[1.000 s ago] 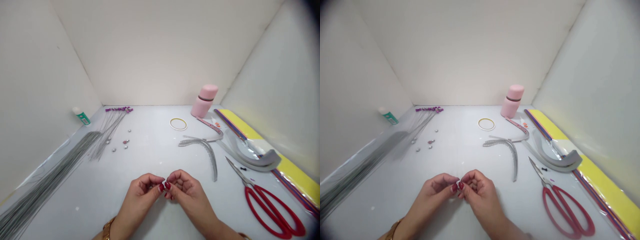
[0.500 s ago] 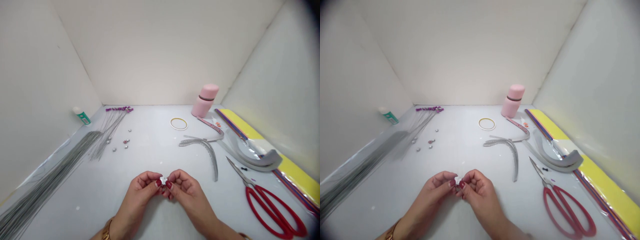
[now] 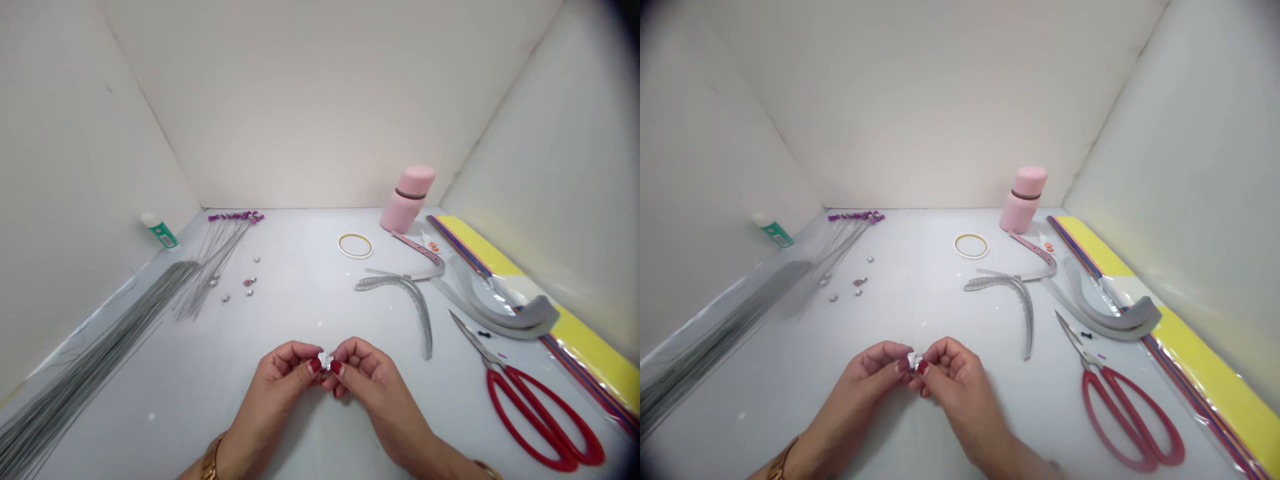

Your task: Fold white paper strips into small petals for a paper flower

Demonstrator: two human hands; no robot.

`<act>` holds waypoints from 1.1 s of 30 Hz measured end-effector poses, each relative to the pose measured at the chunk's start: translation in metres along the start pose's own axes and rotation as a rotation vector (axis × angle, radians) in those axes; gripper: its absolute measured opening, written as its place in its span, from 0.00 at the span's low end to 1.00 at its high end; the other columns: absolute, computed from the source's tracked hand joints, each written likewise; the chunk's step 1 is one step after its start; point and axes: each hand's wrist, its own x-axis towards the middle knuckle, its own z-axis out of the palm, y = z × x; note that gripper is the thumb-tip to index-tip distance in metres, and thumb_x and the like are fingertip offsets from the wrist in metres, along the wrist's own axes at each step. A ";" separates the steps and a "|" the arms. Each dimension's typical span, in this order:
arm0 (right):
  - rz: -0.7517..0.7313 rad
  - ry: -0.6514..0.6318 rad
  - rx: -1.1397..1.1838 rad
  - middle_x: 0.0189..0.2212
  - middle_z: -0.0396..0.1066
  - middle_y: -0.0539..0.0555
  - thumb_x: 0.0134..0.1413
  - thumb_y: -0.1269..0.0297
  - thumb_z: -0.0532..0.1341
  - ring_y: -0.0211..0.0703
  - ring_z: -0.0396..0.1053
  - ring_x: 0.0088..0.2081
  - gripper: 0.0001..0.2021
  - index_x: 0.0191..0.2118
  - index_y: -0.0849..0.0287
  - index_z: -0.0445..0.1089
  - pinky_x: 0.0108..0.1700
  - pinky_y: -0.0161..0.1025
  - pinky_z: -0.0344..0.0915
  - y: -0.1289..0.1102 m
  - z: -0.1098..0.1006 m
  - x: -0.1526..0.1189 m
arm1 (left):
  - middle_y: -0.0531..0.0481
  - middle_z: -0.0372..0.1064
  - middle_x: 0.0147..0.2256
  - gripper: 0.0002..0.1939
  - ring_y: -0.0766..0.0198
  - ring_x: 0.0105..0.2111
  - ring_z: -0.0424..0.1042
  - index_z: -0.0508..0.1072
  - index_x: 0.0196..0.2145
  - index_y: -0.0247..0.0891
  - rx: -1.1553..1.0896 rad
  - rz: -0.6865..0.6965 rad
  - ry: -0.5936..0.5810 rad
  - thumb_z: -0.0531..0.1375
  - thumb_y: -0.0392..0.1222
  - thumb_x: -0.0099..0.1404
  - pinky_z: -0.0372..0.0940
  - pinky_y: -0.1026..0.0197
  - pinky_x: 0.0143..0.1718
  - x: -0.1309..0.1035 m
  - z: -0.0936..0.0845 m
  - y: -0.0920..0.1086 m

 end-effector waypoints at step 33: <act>-0.002 -0.073 -0.041 0.20 0.69 0.48 0.45 0.62 0.64 0.34 0.64 0.24 0.10 0.28 0.60 0.63 0.26 0.31 0.57 -0.002 -0.006 0.002 | 0.48 0.74 0.25 0.04 0.65 0.28 0.69 0.73 0.30 0.33 0.091 -0.020 -0.044 0.62 0.37 0.55 0.61 0.65 0.34 0.002 -0.002 0.004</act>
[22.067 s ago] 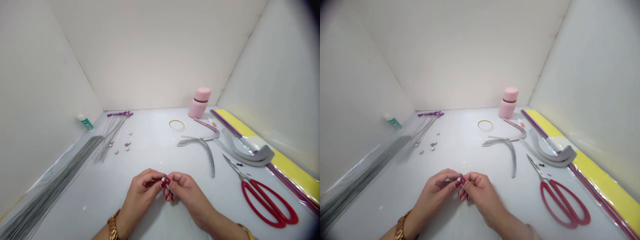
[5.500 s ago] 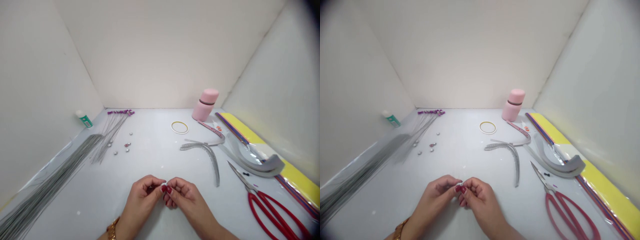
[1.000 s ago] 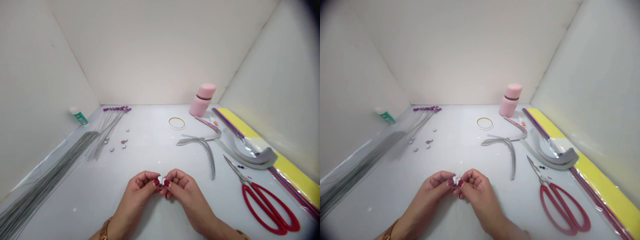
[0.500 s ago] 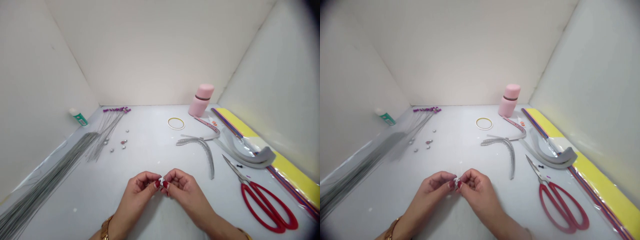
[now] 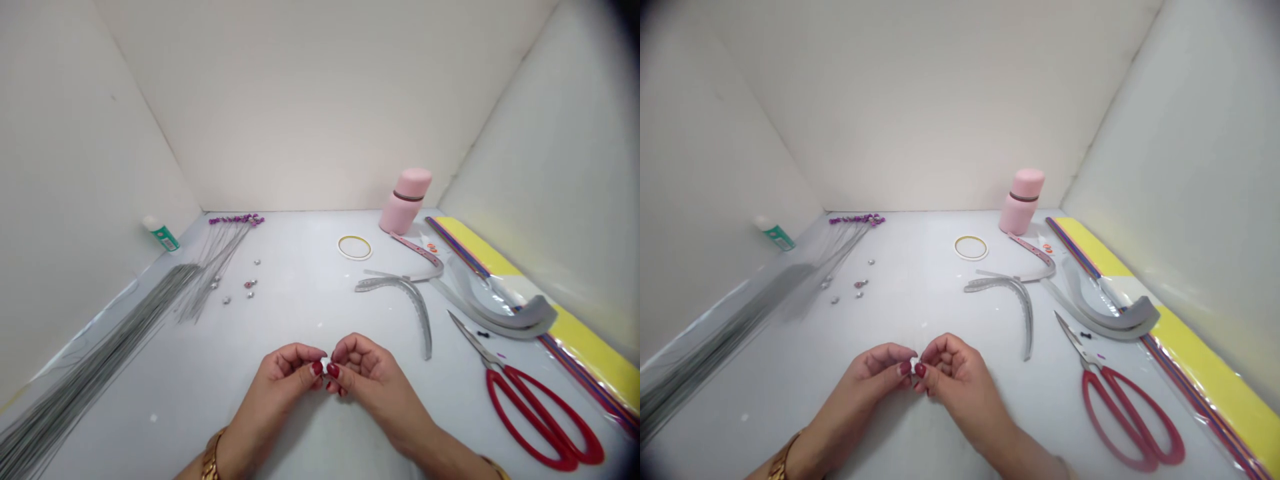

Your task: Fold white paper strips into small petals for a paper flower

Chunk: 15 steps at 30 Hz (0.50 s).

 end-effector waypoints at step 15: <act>0.027 -0.016 -0.028 0.23 0.69 0.50 0.49 0.58 0.60 0.34 0.65 0.23 0.11 0.29 0.62 0.65 0.26 0.31 0.58 0.003 0.000 0.000 | 0.52 0.69 0.22 0.05 0.67 0.25 0.66 0.72 0.32 0.34 -0.023 0.016 0.088 0.61 0.36 0.55 0.59 0.64 0.31 0.001 -0.002 -0.003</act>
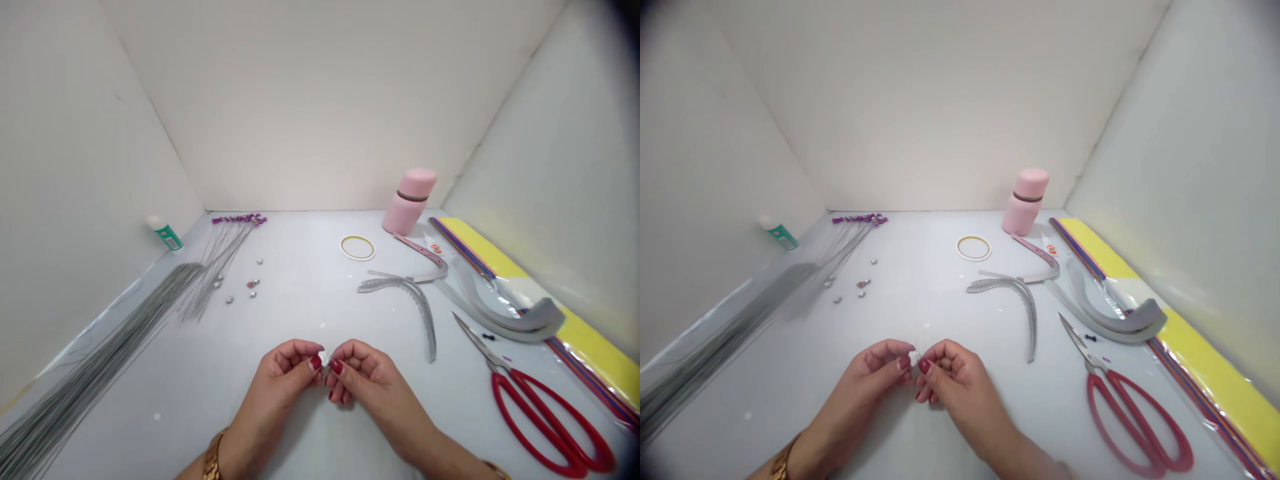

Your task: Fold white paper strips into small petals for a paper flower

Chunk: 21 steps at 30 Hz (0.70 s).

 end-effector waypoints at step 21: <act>0.103 -0.134 0.174 0.19 0.68 0.49 0.49 0.57 0.60 0.31 0.63 0.18 0.12 0.27 0.62 0.62 0.23 0.30 0.54 0.000 -0.003 0.000 | 0.50 0.71 0.22 0.07 0.65 0.24 0.69 0.73 0.31 0.33 -0.013 0.060 -0.154 0.63 0.37 0.53 0.61 0.61 0.32 -0.002 0.002 0.002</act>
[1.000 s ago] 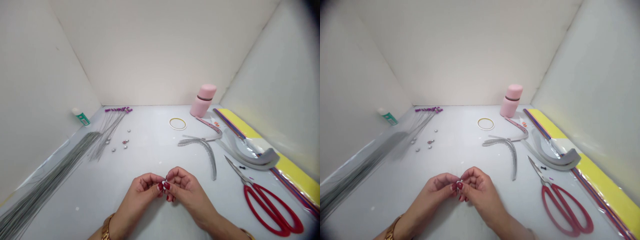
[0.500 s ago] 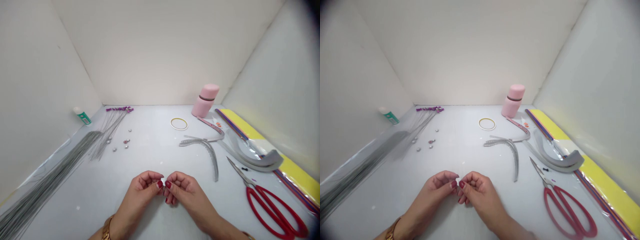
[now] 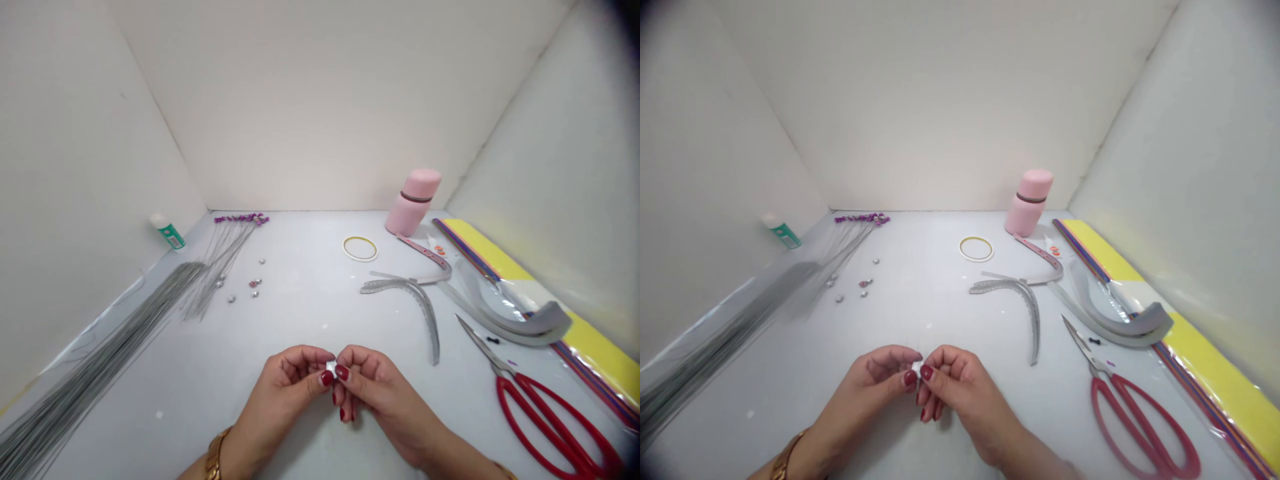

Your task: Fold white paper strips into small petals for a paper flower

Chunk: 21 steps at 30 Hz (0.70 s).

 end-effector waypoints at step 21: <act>-0.089 0.091 -0.050 0.19 0.66 0.46 0.51 0.60 0.60 0.31 0.62 0.20 0.10 0.29 0.61 0.62 0.24 0.29 0.55 0.003 0.004 0.000 | 0.50 0.71 0.26 0.07 0.65 0.27 0.70 0.73 0.34 0.36 0.245 0.099 0.090 0.61 0.36 0.56 0.64 0.65 0.31 -0.003 0.002 0.002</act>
